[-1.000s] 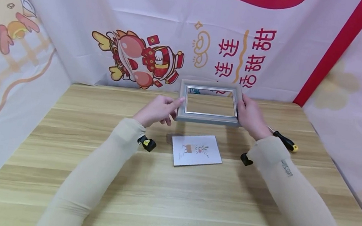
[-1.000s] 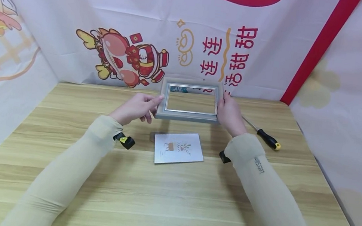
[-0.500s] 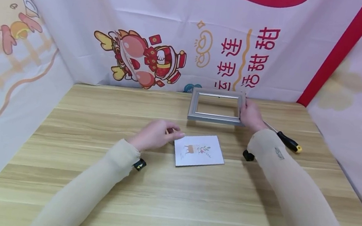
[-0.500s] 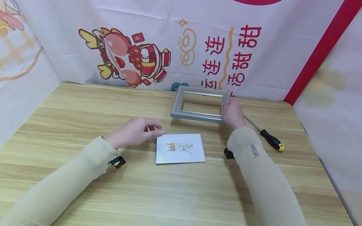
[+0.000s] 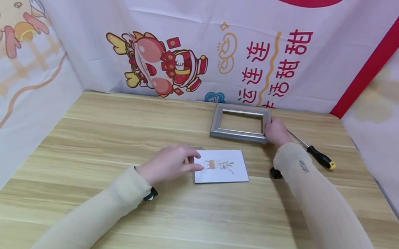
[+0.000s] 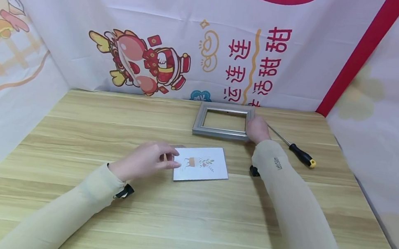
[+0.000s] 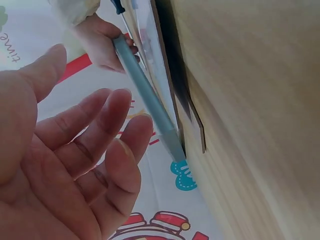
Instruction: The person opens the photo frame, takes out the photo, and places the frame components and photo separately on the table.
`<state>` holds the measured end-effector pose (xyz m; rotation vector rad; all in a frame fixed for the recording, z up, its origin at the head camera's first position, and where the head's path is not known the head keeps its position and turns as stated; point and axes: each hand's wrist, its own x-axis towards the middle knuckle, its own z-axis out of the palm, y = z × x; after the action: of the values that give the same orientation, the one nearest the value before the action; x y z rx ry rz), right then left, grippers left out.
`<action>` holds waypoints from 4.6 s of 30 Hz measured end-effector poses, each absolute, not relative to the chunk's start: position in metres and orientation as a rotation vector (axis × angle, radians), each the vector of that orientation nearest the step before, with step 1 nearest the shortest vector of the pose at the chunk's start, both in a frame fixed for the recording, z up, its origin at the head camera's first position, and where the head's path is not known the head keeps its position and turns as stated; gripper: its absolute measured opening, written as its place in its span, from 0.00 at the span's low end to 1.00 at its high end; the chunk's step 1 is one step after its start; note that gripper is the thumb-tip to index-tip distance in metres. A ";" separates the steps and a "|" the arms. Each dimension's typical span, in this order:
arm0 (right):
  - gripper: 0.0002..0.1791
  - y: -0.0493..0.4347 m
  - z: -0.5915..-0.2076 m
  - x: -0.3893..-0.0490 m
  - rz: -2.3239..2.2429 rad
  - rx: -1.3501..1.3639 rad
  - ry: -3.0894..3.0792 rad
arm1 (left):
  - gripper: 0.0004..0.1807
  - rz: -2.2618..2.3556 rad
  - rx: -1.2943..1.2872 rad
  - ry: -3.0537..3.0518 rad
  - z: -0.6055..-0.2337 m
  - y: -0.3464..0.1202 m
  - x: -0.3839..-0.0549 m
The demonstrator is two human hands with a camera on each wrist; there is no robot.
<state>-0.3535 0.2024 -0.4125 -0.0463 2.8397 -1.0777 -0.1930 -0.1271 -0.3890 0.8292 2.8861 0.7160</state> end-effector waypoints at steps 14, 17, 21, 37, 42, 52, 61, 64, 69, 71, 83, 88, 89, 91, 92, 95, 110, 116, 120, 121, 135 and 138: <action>0.13 0.193 -0.410 -0.360 -0.573 -0.029 2.974 | 0.18 0.735 0.806 2.898 -0.394 -0.131 -0.184; 0.11 0.190 -0.409 -0.361 -0.453 -0.051 3.002 | 0.17 0.750 0.812 2.899 -0.393 -0.131 -0.184; 0.12 0.188 -0.409 -0.362 -0.385 -0.059 3.013 | 0.16 0.756 0.817 2.899 -0.391 -0.131 -0.184; 0.21 0.195 -0.409 -0.363 -0.341 -0.125 3.006 | 0.11 0.752 0.793 2.911 -0.391 -0.133 -0.185; 0.15 0.204 -0.404 -0.360 -0.375 -0.096 2.961 | 0.10 0.760 0.771 2.907 -0.394 -0.134 -0.189; 0.27 0.216 -0.368 -0.322 -0.672 -0.029 2.874 | 0.10 0.798 0.625 2.849 -0.394 -0.136 -0.199; 0.21 0.221 -0.352 -0.285 -0.761 -0.078 2.883 | 0.11 0.782 0.534 2.845 -0.394 -0.134 -0.209; 0.21 0.219 -0.349 -0.271 -0.807 -0.051 2.866 | 0.12 0.789 0.490 2.827 -0.394 -0.134 -0.211; 0.20 0.217 -0.347 -0.250 -0.824 -0.090 2.897 | 0.13 0.804 0.460 2.819 -0.395 -0.134 -0.216; 0.20 0.217 -0.346 -0.242 -0.825 -0.116 2.904 | 0.13 0.803 0.458 2.819 -0.396 -0.133 -0.218; 0.18 0.219 -0.347 -0.211 -0.760 -0.225 2.868 | 0.18 0.797 0.479 2.819 -0.401 -0.125 -0.234; 0.16 0.221 -0.348 -0.204 -0.757 -0.312 2.898 | 0.22 0.800 0.494 2.814 -0.405 -0.122 -0.238; 0.16 0.222 -0.349 -0.202 -0.750 -0.324 2.901 | 0.23 0.796 0.497 2.816 -0.406 -0.121 -0.239; 0.16 0.222 -0.350 -0.200 -0.745 -0.337 2.888 | 0.25 0.794 0.495 2.815 -0.408 -0.120 -0.240; 0.16 0.222 -0.351 -0.199 -0.745 -0.342 2.874 | 0.26 0.791 0.494 2.815 -0.408 -0.119 -0.240; 0.17 0.223 -0.354 -0.198 -0.743 -0.337 2.834 | 0.27 0.785 0.490 2.815 -0.409 -0.117 -0.241; 0.18 0.220 -0.359 -0.199 -0.719 -0.325 2.799 | 0.14 0.747 0.378 2.723 -0.407 -0.109 -0.243; 0.19 0.222 -0.358 -0.199 -0.709 -0.301 2.790 | 0.12 0.746 0.320 2.694 -0.405 -0.110 -0.243; 0.19 0.225 -0.356 -0.200 -0.717 -0.301 2.788 | 0.13 0.774 0.316 2.667 -0.404 -0.112 -0.243; 0.19 0.225 -0.356 -0.200 -0.724 -0.300 2.787 | 0.13 0.789 0.313 2.656 -0.403 -0.113 -0.242; 0.19 0.232 -0.351 -0.203 -0.728 -0.304 2.814 | 0.08 1.122 0.333 2.591 -0.381 -0.135 -0.237; 0.19 0.233 -0.350 -0.203 -0.736 -0.292 2.814 | 0.09 1.250 0.264 2.627 -0.373 -0.146 -0.240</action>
<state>-0.2033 0.2332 -0.3499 -0.2919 2.8141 -0.7361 -0.2396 -0.1457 -0.3732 0.2641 2.6267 1.2501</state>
